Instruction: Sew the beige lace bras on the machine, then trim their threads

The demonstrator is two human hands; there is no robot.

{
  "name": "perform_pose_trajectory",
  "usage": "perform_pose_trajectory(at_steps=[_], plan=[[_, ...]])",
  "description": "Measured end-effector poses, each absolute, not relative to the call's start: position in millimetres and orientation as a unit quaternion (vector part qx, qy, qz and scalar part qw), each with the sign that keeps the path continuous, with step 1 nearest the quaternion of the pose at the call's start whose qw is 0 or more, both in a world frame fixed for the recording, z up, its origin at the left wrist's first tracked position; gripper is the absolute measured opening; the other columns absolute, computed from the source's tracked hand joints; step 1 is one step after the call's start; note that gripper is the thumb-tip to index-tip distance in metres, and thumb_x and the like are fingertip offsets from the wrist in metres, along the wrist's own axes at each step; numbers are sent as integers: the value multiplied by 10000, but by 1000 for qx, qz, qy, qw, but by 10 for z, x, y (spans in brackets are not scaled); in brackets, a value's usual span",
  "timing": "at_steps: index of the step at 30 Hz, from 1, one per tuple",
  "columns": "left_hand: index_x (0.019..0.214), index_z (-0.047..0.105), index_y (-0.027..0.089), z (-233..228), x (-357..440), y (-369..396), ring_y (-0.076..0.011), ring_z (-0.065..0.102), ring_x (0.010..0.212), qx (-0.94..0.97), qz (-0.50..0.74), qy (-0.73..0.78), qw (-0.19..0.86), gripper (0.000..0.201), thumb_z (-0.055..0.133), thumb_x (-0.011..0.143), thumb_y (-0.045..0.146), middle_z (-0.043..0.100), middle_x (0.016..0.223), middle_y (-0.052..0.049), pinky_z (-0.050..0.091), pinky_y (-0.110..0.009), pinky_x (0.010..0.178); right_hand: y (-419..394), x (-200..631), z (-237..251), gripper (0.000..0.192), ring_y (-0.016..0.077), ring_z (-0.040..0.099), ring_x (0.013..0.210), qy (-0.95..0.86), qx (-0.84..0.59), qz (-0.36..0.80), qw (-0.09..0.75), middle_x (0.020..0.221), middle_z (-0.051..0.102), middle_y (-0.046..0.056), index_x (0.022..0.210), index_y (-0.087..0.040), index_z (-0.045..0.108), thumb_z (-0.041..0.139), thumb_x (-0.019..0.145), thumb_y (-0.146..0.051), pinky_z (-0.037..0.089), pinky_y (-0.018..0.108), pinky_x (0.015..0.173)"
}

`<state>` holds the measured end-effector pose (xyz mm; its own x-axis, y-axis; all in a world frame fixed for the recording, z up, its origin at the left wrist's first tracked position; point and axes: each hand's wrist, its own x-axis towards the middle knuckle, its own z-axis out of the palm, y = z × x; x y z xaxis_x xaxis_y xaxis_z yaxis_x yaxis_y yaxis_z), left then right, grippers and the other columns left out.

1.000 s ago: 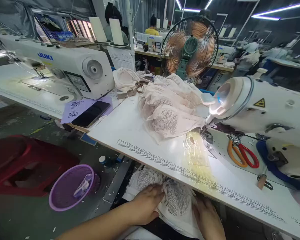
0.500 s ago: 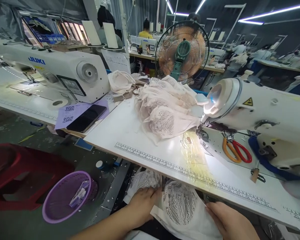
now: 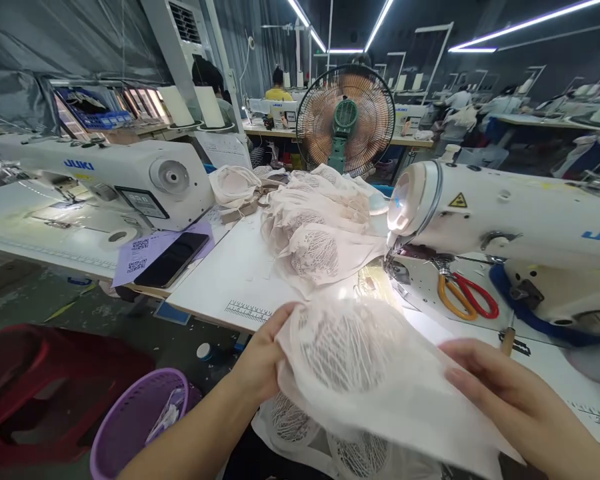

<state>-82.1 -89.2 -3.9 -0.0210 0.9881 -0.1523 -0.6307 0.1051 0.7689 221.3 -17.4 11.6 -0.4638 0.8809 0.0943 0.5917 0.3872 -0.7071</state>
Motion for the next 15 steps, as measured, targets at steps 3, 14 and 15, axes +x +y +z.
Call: perform_pose_trajectory(at_steps=[3, 14, 15], plan=[[935, 593, 200, -41, -844, -536, -165, 619, 770, 167, 680, 376, 607, 467, 663, 491, 73, 664, 829, 1, 482, -248, 689, 143, 1921, 40, 328, 173, 600, 592, -832, -457, 224, 220, 715, 621, 13, 1169, -316, 462, 432, 860, -423, 512, 256, 529], [856, 638, 159, -107, -1429, 466, -233, 618, 845, 359, 554, 615, 431, 336, 564, 550, 41, 682, 829, -50, 502, -349, 783, 396, 1142, -249, 230, 182, 446, 637, -875, -470, -76, 87, 703, 546, 65, 662, -191, 549, 392, 827, -156, 259, 276, 513], [869, 634, 161, -102, -1473, 542, -233, 616, 862, 365, 554, 622, 415, 335, 559, 563, 47, 683, 853, -51, 498, -352, 801, 410, 1076, -247, 225, 178, 448, 637, -874, -472, -81, 82, 711, 545, 63, 683, -191, 553, 391, 835, -157, 256, 271, 512]])
